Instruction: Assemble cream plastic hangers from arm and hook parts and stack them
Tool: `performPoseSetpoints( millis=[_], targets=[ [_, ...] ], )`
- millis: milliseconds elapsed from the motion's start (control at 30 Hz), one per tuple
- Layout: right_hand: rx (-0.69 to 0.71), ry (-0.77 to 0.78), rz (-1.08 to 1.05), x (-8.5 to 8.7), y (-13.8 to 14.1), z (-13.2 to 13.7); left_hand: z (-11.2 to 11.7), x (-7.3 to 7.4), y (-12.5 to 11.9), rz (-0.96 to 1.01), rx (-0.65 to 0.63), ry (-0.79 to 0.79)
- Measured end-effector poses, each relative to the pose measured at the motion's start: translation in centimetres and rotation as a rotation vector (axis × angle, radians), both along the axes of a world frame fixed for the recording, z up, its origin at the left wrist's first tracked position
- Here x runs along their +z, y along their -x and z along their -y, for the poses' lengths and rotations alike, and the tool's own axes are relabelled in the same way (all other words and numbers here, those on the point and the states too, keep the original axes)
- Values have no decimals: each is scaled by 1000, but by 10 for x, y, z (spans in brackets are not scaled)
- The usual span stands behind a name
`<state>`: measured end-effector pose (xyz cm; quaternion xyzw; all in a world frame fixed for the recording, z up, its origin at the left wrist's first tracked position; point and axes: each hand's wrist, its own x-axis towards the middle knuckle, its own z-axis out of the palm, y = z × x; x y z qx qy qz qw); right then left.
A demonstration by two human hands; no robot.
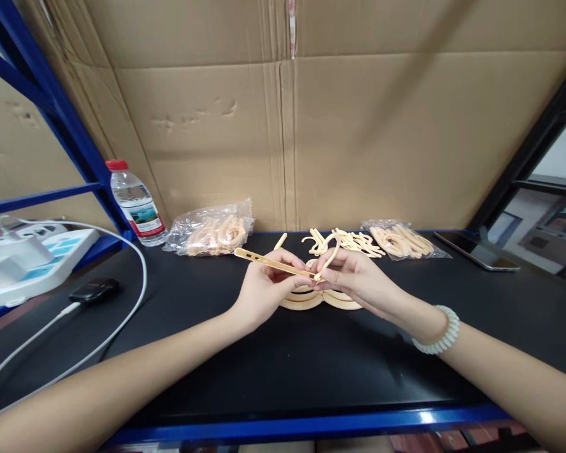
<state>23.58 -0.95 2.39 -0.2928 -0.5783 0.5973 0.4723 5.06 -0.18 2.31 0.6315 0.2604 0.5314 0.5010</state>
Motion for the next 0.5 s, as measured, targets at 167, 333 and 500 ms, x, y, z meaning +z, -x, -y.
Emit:
performPoseSetpoints(
  millis=[167,333,500],
  targets=[
    [-62,-73,39,0,2,1,3,0,-1,16,-6,-25],
    [-121,-96,43,-1,5,3,6,-1,-4,22,8,-10],
    [-169,-139,73,-1,7,4,10,-1,-6,13,15,33]
  ],
)
